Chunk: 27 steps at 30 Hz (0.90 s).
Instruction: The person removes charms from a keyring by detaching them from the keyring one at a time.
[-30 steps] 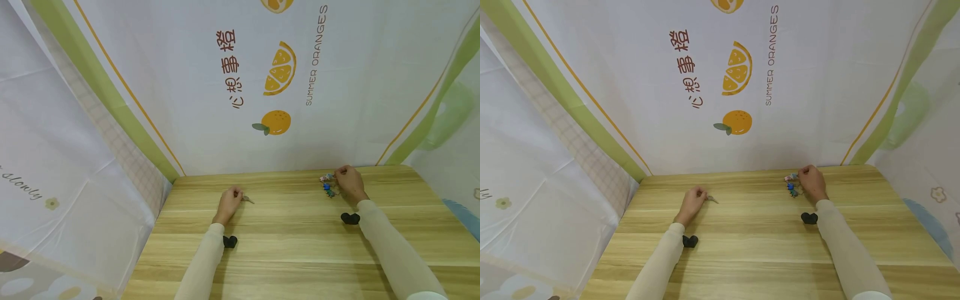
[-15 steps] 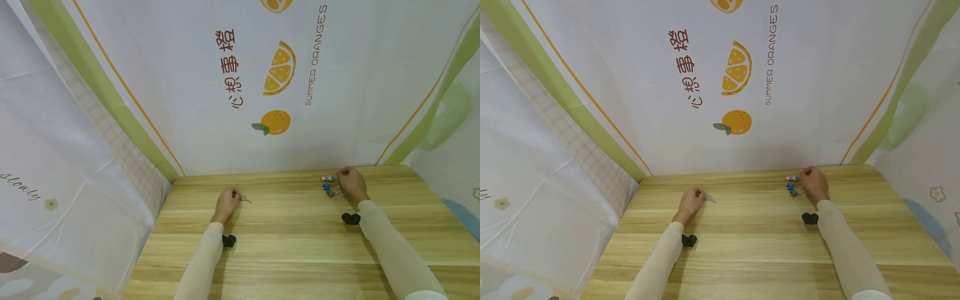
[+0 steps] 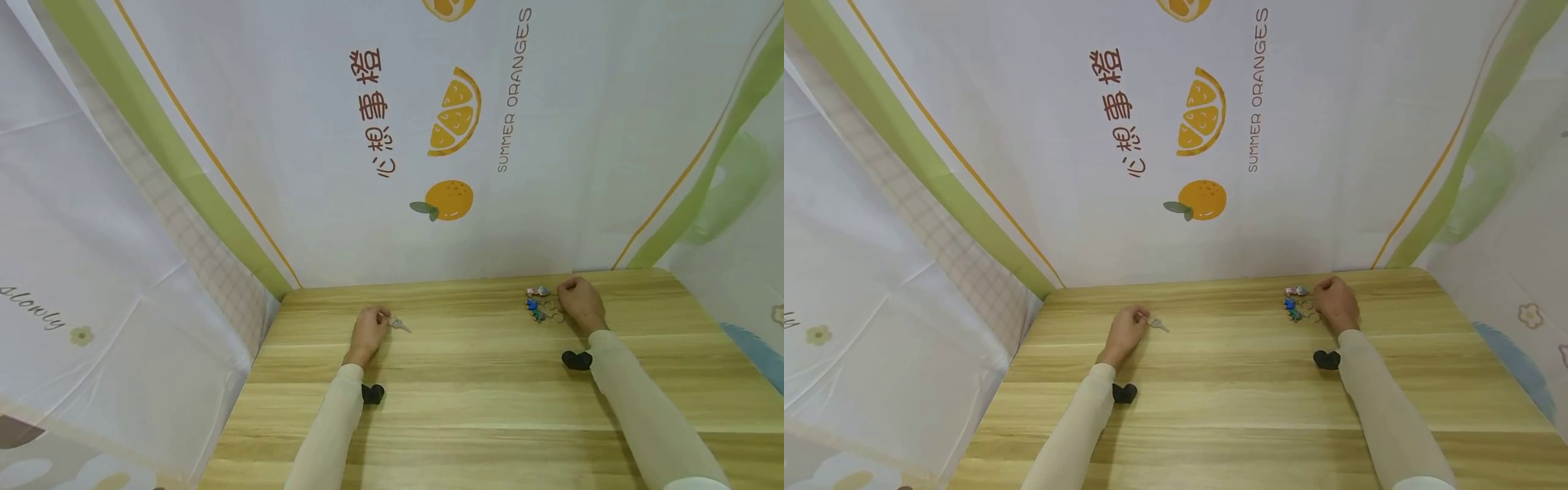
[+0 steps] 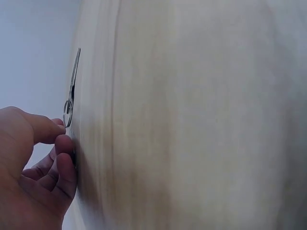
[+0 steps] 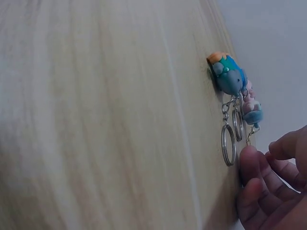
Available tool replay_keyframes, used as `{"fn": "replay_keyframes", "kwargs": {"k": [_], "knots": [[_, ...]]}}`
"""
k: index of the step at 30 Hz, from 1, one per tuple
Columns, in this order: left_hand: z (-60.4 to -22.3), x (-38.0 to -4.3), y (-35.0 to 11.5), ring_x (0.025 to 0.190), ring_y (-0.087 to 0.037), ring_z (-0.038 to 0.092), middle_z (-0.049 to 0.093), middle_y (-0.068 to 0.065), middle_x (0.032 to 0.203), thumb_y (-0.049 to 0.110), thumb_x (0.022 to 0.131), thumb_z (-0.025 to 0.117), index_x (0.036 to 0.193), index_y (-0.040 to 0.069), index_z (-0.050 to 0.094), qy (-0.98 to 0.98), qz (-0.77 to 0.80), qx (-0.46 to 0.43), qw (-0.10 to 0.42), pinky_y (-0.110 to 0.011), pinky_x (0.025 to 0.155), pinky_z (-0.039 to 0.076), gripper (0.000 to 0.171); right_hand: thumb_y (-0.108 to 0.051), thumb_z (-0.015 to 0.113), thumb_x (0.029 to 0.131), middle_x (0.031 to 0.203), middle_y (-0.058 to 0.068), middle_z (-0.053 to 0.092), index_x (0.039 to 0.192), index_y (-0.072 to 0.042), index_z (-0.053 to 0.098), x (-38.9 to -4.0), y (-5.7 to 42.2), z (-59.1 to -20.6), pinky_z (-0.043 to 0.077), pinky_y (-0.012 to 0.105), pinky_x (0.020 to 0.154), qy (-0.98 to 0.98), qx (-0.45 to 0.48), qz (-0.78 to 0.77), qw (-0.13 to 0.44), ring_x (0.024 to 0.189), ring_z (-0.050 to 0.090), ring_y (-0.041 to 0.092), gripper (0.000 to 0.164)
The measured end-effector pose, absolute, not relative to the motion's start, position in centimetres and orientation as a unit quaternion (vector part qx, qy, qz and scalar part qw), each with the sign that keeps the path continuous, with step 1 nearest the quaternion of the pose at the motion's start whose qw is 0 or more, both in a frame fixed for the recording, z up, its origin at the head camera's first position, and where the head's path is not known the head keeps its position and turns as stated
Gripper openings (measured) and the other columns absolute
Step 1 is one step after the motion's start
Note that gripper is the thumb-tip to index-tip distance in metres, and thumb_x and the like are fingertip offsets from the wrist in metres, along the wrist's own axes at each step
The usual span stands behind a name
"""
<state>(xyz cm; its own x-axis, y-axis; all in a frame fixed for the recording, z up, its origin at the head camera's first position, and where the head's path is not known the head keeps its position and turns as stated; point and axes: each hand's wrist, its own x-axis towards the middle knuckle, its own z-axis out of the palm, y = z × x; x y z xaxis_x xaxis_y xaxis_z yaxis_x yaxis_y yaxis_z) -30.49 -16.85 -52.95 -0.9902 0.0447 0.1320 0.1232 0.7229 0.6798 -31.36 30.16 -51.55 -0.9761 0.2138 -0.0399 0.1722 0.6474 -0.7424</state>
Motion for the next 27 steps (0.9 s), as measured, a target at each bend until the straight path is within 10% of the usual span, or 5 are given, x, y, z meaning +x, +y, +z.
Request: {"fn": "replay_keyframes", "kwargs": {"k": [17,27], "knots": [[-52.8,-30.3,-17.6,0.103,-0.031,0.066,0.07,-0.021,0.122,0.001,0.104,0.06,0.11,-0.002,0.076,-0.922,-0.381,-0.045,0.045,-0.045,0.086,0.059,0.018,-0.026,0.042,0.11,0.079,0.005,0.071,0.131,0.007,0.058,-31.4,30.3,-52.1,0.049,0.034,0.07,-0.904,-0.09,0.416,0.034,0.077,0.067,0.023,0.042],[-51.9,-30.0,-18.0,0.096,-0.028,0.07,0.074,-0.017,0.107,0.01,0.106,0.061,0.116,-0.001,0.07,-0.921,-0.388,-0.03,0.029,-0.044,0.084,0.06,0.017,-0.028,0.046,0.111,0.11,0.024,0.072,0.132,0.006,0.061,-31.3,29.2,-51.4,0.054,0.037,0.07,-0.914,-0.051,0.399,0.06,0.087,0.07,0.031,0.042]]}}
